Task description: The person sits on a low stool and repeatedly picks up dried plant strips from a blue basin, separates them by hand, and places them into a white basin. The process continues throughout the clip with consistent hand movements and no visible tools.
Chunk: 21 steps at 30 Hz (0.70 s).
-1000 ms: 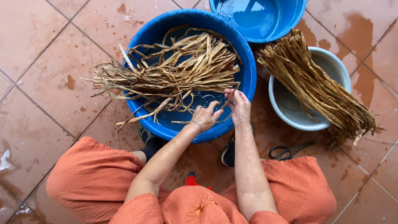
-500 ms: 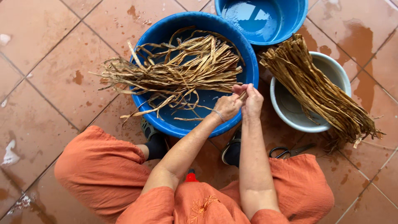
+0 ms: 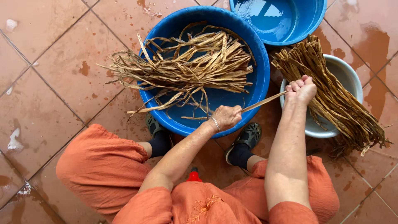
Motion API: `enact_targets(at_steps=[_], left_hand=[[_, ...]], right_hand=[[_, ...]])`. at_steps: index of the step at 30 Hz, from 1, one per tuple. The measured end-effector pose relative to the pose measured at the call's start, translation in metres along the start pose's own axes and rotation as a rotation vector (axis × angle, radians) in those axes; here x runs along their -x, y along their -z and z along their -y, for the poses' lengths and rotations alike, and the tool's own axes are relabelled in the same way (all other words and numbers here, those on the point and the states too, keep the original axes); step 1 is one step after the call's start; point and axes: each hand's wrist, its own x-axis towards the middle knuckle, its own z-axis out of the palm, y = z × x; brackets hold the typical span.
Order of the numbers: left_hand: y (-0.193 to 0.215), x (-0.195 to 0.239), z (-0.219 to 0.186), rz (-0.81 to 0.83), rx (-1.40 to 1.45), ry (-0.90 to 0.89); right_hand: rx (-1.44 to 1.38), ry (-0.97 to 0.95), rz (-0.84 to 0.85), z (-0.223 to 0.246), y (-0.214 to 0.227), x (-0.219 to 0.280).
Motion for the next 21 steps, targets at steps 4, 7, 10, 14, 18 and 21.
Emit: enact_targets(at_steps=[4,7,10,14,18,21], left_hand=[[0.009,0.027,0.025,0.114,-0.212,-0.042],[0.021,0.048,0.055,0.06,-0.135,-0.001],[0.024,0.064,0.085,-0.039,-0.153,-0.037],[0.025,0.077,0.11,0.308,-0.476,0.095],[0.021,0.069,0.117,0.192,-0.677,0.102],[0.005,0.068,0.115,0.244,-0.688,-0.02]], right_hand=[[0.061,0.201,-0.063,0.034,0.009,-0.022],[0.027,0.367,-0.051,0.08,0.013,-0.036],[0.009,0.395,-0.041,0.111,0.014,-0.032],[-0.077,0.354,0.088,0.075,0.007,0.003],[0.129,-0.023,0.098,-0.055,0.006,0.037],[0.181,-0.294,0.207,-0.164,0.026,0.042]])
